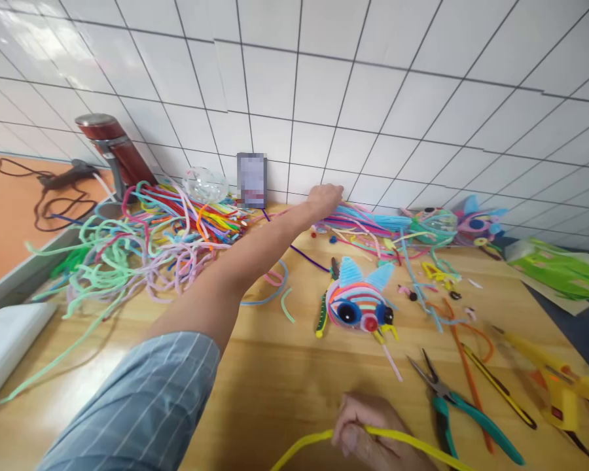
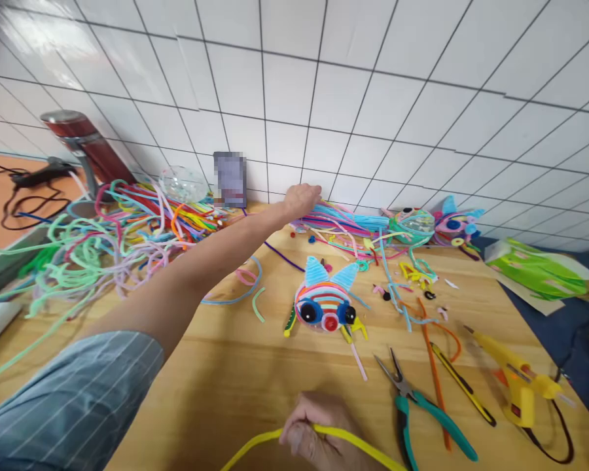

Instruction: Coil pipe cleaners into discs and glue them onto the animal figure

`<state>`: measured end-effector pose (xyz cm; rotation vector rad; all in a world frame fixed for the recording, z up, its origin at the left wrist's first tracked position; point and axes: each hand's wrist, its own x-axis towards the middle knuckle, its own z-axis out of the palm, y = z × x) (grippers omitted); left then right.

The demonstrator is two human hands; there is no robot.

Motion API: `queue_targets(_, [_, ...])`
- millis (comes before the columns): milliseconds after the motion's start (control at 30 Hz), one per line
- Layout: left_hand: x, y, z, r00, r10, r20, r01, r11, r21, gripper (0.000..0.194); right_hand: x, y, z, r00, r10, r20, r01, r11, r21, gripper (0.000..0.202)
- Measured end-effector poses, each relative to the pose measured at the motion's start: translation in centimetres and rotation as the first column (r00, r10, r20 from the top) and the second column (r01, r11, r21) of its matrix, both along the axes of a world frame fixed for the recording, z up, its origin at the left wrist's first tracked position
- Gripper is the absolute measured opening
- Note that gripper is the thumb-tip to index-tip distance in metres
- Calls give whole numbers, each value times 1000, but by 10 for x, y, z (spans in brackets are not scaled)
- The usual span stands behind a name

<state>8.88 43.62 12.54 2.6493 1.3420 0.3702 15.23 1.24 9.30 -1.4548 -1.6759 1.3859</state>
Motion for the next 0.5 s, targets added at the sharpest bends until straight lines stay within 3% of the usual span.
queue_targets(233, [-3, 10, -5, 999, 45, -12, -45, 999, 23, 39, -3, -1, 13, 999, -48, 25, 49, 998, -35, 42])
queue_targets(500, [-55, -7, 25, 982, 186, 34, -189, 975, 115, 38, 3, 0, -12, 999, -30, 25, 30, 1000, -4, 52])
